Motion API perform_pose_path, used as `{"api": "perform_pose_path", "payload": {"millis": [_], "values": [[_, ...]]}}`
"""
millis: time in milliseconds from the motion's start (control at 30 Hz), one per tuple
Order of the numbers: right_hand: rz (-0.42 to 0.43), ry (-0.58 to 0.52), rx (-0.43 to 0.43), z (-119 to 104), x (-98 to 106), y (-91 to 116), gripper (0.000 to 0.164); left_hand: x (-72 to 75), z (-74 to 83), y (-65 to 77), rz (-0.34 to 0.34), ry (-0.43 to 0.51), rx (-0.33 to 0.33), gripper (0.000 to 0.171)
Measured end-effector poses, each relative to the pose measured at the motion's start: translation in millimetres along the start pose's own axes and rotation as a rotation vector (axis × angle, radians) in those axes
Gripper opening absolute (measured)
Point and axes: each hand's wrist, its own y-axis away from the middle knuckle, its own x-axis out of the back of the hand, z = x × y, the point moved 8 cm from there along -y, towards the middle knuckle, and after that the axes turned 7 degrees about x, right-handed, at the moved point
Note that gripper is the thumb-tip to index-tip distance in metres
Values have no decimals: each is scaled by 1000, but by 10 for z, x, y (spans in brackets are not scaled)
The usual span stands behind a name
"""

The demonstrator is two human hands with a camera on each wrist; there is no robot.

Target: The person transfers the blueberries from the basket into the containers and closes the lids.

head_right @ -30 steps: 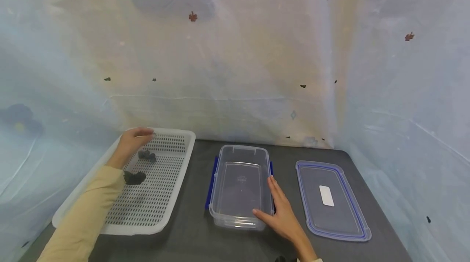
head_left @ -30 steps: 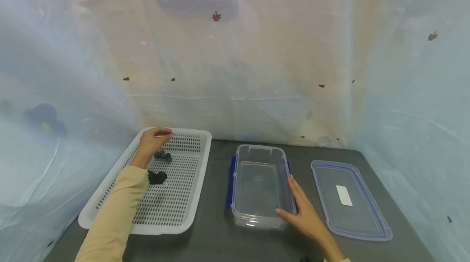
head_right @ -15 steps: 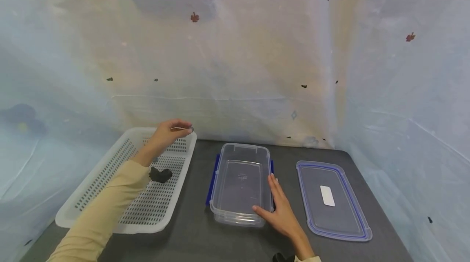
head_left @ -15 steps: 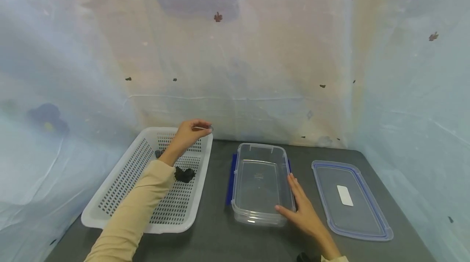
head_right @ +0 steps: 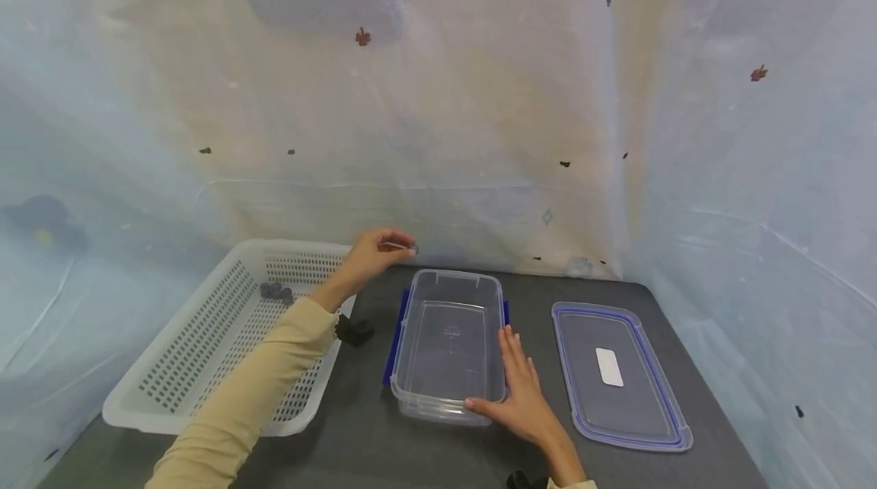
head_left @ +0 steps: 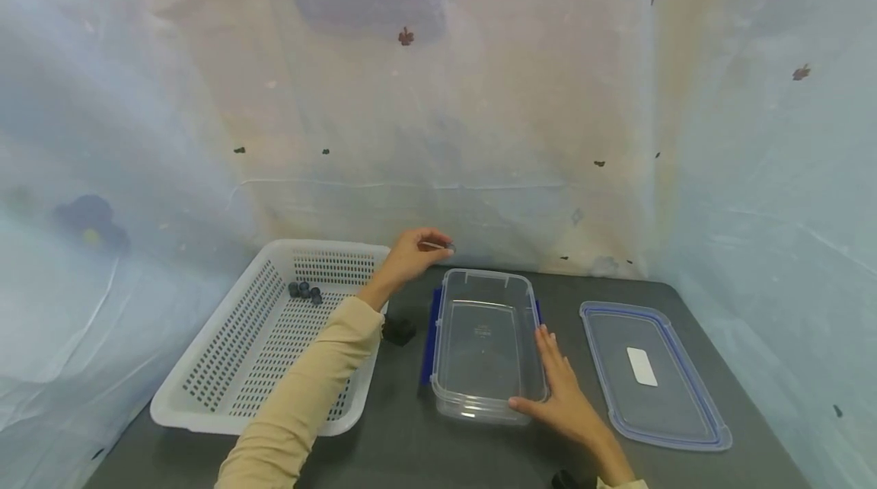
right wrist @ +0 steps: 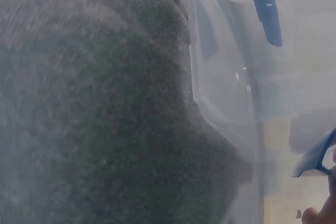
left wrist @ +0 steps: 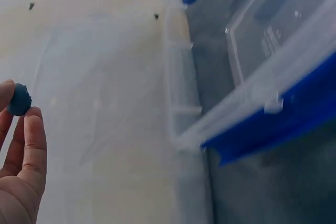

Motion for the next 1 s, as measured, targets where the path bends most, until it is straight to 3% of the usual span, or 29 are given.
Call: {"api": "perform_pose_path", "payload": {"millis": [300, 533, 767, 1000], "values": [[-7, 8, 6, 26, 18, 6, 114, -526, -72, -110, -45, 18, 21, 22], [-1, -49, 15, 34, 29, -9, 115, -892, -231, -223, -7, 21, 32, 26], [-2, -88, 33, 45, 5, -10, 115, -1114, -378, -286, 89, -17, 69, 22], [5, -124, 46, 63, -1, 1, 115, -1242, -521, -317, 137, -9, 109, 25]]}}
